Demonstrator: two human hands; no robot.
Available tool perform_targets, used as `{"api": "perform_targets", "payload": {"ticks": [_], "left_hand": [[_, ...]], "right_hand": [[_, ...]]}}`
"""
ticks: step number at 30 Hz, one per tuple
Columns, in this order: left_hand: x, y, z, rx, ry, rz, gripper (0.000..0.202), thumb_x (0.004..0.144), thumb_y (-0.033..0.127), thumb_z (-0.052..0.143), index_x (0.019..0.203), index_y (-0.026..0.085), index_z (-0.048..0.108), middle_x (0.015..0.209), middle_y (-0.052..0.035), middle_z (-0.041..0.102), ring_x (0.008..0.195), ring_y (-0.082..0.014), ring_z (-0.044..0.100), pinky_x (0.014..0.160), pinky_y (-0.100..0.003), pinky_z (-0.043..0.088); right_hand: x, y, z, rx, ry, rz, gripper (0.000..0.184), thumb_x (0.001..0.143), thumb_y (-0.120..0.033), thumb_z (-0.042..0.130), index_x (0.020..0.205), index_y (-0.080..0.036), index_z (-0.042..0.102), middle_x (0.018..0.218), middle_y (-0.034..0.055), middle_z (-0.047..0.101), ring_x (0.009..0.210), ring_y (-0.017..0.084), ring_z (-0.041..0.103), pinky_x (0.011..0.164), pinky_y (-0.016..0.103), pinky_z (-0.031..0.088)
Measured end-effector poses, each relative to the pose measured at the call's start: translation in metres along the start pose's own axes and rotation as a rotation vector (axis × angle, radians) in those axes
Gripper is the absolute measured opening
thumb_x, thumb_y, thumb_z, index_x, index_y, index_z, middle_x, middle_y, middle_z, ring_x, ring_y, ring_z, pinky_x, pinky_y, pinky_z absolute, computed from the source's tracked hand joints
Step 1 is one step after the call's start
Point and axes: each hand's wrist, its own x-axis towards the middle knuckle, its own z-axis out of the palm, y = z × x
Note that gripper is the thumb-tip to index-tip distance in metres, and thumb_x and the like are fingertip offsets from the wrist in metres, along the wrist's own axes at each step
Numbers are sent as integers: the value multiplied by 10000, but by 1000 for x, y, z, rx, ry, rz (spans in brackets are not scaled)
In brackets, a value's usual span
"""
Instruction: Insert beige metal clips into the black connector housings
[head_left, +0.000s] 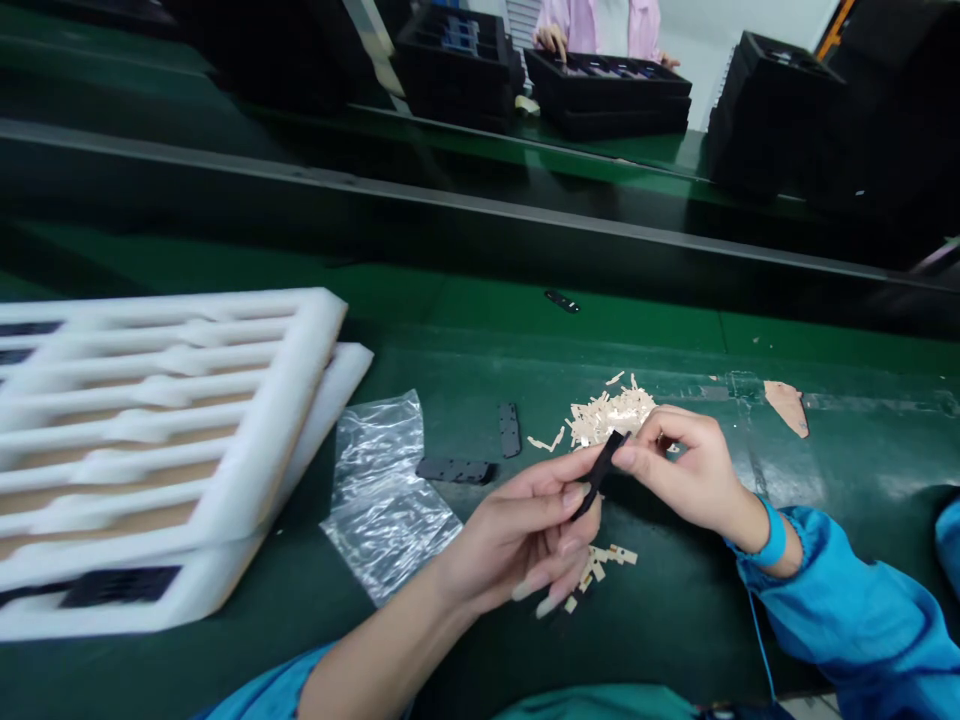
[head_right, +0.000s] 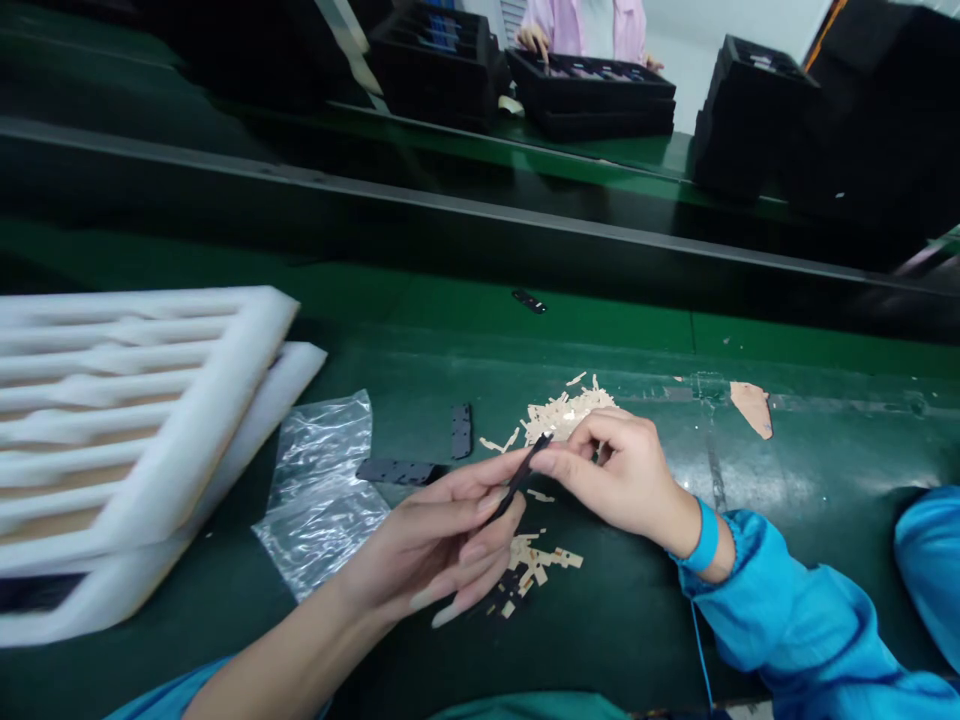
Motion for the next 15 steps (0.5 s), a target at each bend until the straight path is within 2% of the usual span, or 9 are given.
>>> {"api": "perform_targets", "payload": {"ticks": [3,7,9,15], "left_hand": [[-1,3,-3,11,-25,-26,383,967,217,692,1348,222,731,602,47,540,323,-11,344,446,-148,541],[-2,4,-2,47,11,-27,442,967,243,697,1407,197,688,604,33,561,338,-25,374,445,-159,547],[-2,3,-2,68,35,-28,455,967,253,699,1417,189,678,600,30,569,340,-29,376,445,-167,551],[-2,3,2,140,51,-50,476,980,298,686,1436,165,653,622,36,556,354,-28,364,445,-160,524]], "right_hand": [[4,-3,-10,165,-5,153,349,913,-474,751,715,-204,653,651,-13,603,544,124,496,504,263,399],[2,-11,-16,242,-96,115,237,847,-418,833,893,-208,731,815,17,677,683,146,594,582,259,483],[-1,-15,-16,234,-118,90,195,846,-372,839,885,-211,735,832,25,692,721,154,616,609,264,501],[-2,-22,-15,207,-63,82,187,875,-335,806,778,-207,711,752,20,698,652,148,613,576,272,481]]}}
